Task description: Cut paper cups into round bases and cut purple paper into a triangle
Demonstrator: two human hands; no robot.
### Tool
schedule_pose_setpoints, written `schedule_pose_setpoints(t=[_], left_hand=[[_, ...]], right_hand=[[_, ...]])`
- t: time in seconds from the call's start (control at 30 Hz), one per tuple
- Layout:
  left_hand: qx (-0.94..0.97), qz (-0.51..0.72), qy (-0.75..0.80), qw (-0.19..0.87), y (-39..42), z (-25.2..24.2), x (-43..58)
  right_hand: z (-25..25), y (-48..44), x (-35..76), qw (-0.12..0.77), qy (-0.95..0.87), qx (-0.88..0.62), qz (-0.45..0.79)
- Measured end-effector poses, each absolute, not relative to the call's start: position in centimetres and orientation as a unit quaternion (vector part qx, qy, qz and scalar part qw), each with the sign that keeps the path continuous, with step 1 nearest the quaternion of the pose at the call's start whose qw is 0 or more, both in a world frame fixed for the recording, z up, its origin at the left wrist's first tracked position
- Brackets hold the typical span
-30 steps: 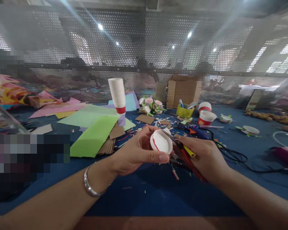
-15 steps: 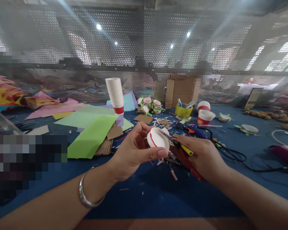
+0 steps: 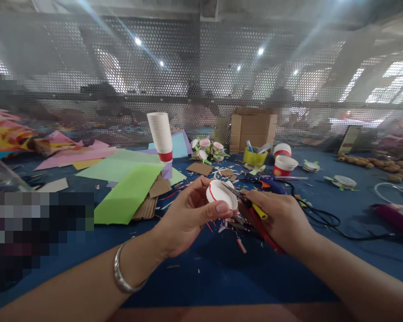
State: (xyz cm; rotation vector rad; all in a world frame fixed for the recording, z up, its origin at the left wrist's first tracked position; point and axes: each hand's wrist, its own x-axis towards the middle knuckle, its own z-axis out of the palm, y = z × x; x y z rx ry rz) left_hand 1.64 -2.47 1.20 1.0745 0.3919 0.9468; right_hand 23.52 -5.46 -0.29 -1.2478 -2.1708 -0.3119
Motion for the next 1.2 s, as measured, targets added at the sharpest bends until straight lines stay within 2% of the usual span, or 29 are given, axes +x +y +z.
schedule_pose_setpoints(t=[0.4, 0.67, 1.2], left_hand=[[0.494, 0.431, 0.176, 0.734, -2.26, 1.15, 1.55], [0.507, 0.433, 0.167, 0.727, -1.97, 1.01, 1.60], [0.501, 0.402, 0.168, 0.748, -2.17, 0.87, 1.18]], right_hand=[[-0.13, -5.46, 23.24, 0.317, -0.812, -0.482, -0.089], [-0.19, -5.33, 23.44, 0.308, -0.809, -0.480, -0.144], [-0.32, -5.80, 23.21, 0.316, -0.820, -0.450, -0.159]])
